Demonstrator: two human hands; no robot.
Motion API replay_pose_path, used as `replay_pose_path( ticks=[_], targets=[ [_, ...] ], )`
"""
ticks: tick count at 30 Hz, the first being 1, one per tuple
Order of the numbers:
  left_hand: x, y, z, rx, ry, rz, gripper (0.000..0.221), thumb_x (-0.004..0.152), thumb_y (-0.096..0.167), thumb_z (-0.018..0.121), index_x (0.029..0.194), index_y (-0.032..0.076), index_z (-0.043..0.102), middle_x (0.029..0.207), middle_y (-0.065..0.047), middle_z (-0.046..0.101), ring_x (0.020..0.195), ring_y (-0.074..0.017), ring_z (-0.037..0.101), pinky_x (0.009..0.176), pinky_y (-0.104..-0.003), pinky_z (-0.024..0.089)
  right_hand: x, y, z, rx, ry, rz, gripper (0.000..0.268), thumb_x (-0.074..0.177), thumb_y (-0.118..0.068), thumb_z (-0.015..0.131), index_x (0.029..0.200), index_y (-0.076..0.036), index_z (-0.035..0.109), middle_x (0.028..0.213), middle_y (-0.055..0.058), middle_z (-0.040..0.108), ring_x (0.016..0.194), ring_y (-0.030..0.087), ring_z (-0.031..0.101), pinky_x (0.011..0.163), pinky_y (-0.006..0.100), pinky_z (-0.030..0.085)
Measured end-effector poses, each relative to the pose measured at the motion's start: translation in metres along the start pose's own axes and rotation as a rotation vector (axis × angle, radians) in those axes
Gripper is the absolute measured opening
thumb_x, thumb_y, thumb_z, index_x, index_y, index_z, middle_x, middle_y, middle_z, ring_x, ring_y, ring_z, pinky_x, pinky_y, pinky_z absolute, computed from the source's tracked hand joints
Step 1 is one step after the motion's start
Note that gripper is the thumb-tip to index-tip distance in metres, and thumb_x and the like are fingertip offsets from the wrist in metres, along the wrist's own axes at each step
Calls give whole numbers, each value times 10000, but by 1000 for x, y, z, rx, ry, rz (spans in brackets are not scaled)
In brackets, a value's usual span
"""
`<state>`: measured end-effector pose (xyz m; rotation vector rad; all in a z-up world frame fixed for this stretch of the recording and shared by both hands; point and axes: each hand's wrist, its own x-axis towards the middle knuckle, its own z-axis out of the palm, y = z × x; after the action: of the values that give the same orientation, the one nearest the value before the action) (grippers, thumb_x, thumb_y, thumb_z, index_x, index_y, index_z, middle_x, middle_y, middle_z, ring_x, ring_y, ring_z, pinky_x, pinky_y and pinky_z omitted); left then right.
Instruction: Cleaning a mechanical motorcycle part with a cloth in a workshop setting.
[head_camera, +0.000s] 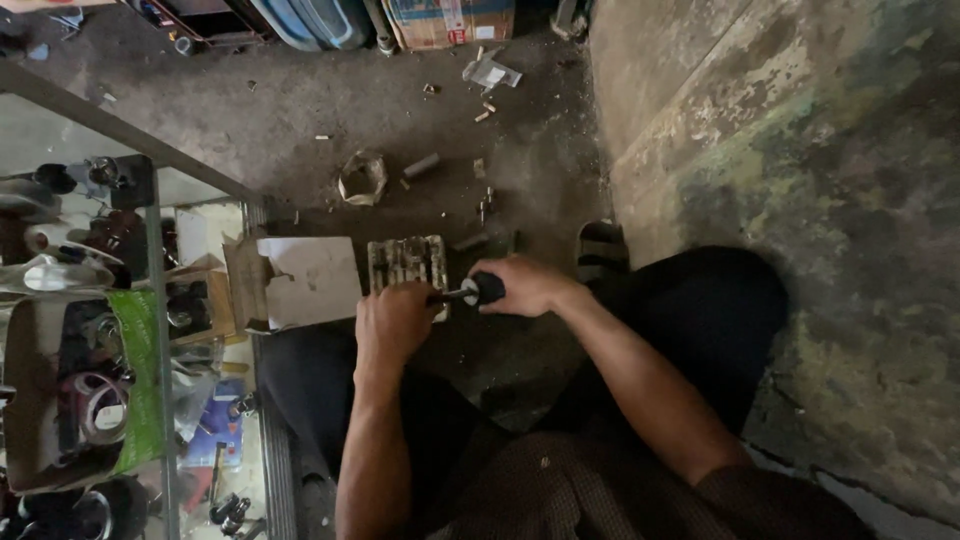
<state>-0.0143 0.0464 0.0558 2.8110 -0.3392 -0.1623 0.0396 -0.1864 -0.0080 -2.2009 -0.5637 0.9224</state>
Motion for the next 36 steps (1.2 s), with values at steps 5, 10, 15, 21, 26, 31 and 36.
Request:
replay_pose_path(
  ticks=[5,10,15,21,26,31,36],
  targets=[
    [-11,12,-14,-13,87,-3,289,872,98,756,1151,173,759,1106,-59,769,1034,-289,734,850,-452,596,7,24,17,162,69,-252,501,836,-279,810,1286,-122,656,1180,110,758,1069,267,726,934,405,562],
    [-10,27,-16,-266,704,127,750,793,270,851,1417,32,510,1425,-183,533,1328,-418,529,1069,-495,483,8,12,27,364,115,-188,463,871,-247,815,1287,-120,657,1230,97,727,1159,239,676,1002,392,516],
    [12,14,55,-905,510,-242,655,901,218,744,1441,-19,458,1433,-209,517,1297,-400,568,962,-439,533,43,73,71,467,378,-303,608,874,-140,841,1407,-65,557,1398,127,592,1294,283,539,1066,418,434],
    [17,42,44,-707,388,-121,256,972,159,660,1153,-20,688,1029,-211,721,961,-398,694,799,-486,545,1,27,32,594,244,-271,633,870,-83,755,1456,-60,517,1374,104,645,1265,226,607,1058,378,495],
    [24,27,70,-608,581,-58,289,996,166,686,1201,-36,673,1047,-233,721,966,-431,696,798,-485,543,-28,18,-25,474,655,-142,582,800,-78,851,1295,-47,548,1135,104,705,1061,202,671,950,360,556],
    [22,39,48,-627,505,-67,285,991,148,679,1221,-19,700,1074,-221,734,980,-416,709,810,-469,554,-50,15,-60,1028,827,-326,443,952,-96,692,1351,-90,500,1197,102,642,1106,219,634,956,363,547],
    [23,43,49,-645,449,-84,315,971,150,688,1231,-27,699,1109,-220,737,999,-397,720,830,-455,562,-61,-12,-83,1395,690,-570,297,1073,-215,564,1347,-111,516,1265,122,628,1175,265,635,1005,392,547]
  ],
)
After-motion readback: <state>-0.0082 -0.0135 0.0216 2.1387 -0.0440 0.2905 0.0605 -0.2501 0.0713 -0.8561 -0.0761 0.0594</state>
